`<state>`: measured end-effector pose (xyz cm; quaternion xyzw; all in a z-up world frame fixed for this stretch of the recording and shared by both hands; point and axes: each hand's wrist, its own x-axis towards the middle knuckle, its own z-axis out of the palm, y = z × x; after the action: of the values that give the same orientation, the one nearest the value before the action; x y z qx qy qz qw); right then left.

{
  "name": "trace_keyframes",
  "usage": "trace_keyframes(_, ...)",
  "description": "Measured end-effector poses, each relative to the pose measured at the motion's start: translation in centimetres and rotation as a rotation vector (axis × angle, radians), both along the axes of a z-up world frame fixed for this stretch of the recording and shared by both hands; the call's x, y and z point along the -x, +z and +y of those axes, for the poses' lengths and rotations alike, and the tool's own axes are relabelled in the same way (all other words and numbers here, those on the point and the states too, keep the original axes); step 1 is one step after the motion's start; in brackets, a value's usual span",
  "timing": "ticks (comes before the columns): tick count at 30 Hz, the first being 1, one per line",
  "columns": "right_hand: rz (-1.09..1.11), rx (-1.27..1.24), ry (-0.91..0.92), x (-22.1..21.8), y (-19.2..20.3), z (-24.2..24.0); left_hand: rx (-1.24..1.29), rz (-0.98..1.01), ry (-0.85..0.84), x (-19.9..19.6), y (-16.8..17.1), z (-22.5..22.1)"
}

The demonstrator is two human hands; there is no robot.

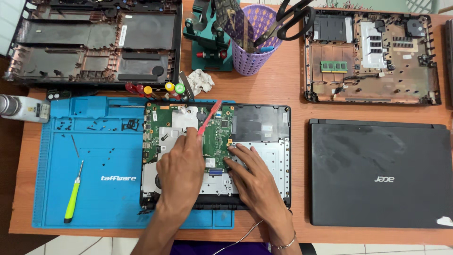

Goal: The person brushes the internal components of an open laptop, applies thermal paste or cleaner to a chip, and inserts a RAM module into a slot on the motherboard.

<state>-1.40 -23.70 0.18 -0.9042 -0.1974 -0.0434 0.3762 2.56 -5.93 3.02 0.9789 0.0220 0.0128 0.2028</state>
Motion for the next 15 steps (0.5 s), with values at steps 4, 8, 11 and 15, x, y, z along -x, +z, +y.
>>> trace_keyframes(4, 0.006, 0.002, 0.002, 0.0, 0.0, 0.1, 0.128, -0.086, -0.036, 0.0, -0.8, 0.2)
trace_keyframes(8, 0.011, 0.008, 0.011, 0.2, 0.3, -0.1, 0.175, 0.019, -0.038, 0.1, -0.9, -0.5)
trace_keyframes(11, 0.012, 0.009, 0.013, 0.1, 0.6, -0.1, 0.184, -0.040, -0.065, 0.1, -0.5, -1.1)
trace_keyframes(15, 0.044, 0.016, -0.001, 0.6, 1.1, -0.6, 0.109, -0.031, -0.072, 0.0, 0.4, -1.8)
